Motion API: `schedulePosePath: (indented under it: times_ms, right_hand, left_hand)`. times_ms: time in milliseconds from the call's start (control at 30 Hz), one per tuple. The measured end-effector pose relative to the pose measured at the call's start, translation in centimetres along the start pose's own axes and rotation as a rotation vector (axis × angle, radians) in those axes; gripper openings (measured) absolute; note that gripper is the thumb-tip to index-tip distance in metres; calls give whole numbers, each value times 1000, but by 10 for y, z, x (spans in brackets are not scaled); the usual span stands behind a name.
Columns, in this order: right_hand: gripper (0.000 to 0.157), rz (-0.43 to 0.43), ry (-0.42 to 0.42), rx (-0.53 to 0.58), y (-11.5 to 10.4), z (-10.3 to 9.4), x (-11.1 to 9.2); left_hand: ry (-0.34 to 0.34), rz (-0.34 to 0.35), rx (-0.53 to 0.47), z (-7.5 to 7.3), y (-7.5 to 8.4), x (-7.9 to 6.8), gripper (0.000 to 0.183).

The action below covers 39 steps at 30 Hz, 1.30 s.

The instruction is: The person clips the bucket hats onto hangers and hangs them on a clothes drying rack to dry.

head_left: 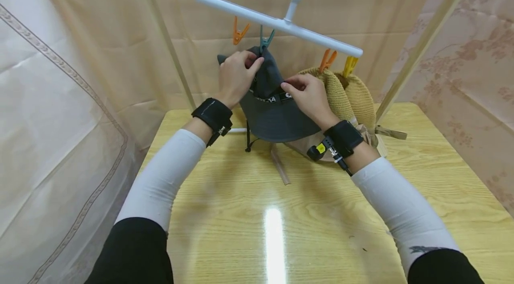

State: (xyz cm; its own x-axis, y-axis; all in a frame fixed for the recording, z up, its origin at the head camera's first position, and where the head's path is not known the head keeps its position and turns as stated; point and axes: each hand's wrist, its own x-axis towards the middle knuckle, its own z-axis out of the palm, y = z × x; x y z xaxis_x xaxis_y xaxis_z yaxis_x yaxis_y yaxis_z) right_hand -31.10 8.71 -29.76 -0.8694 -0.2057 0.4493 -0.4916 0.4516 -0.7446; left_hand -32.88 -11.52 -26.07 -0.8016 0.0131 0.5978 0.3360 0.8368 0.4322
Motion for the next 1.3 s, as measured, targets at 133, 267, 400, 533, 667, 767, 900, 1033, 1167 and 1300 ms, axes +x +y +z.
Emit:
schedulePosePath:
  times_ms: [133, 267, 400, 533, 667, 767, 900, 1033, 1167, 1300]
  right_hand:
    - [29, 25, 3, 15, 5, -4, -5]
    - [28, 45, 16, 14, 8, -6, -9]
    - [28, 49, 18, 3, 9, -7, -13]
    - [27, 49, 15, 8, 10, -7, -15]
    - [28, 61, 6, 27, 11, -7, -17]
    - [29, 79, -4, 53, 14, -8, -20]
    - [32, 122, -16, 89, 17, -7, -23]
    - [35, 159, -26, 113, 22, -7, -26]
    - [39, 204, -35, 146, 28, -8, -28]
    - [41, 249, -44, 198, 32, -9, -31]
  left_hand:
    - [-6, -9, -7, 0, 1, -3, 36]
    - [-19, -7, -11, 3, 4, -3, 35]
    - [-14, -2, -19, 6, 6, -3, 33]
    - [-11, -6, -29, 6, 5, -6, 32]
    - [-4, -22, -48, 6, 2, -11, 33]
    - [1, -41, -62, 7, -2, -16, 32]
    - [-11, -61, -72, 9, -9, -23, 32]
    - [-33, -86, -84, 12, -18, -31, 32]
    - [-50, -99, -85, 13, -25, -36, 31]
    - [-40, -87, -78, 11, -28, -36, 31]
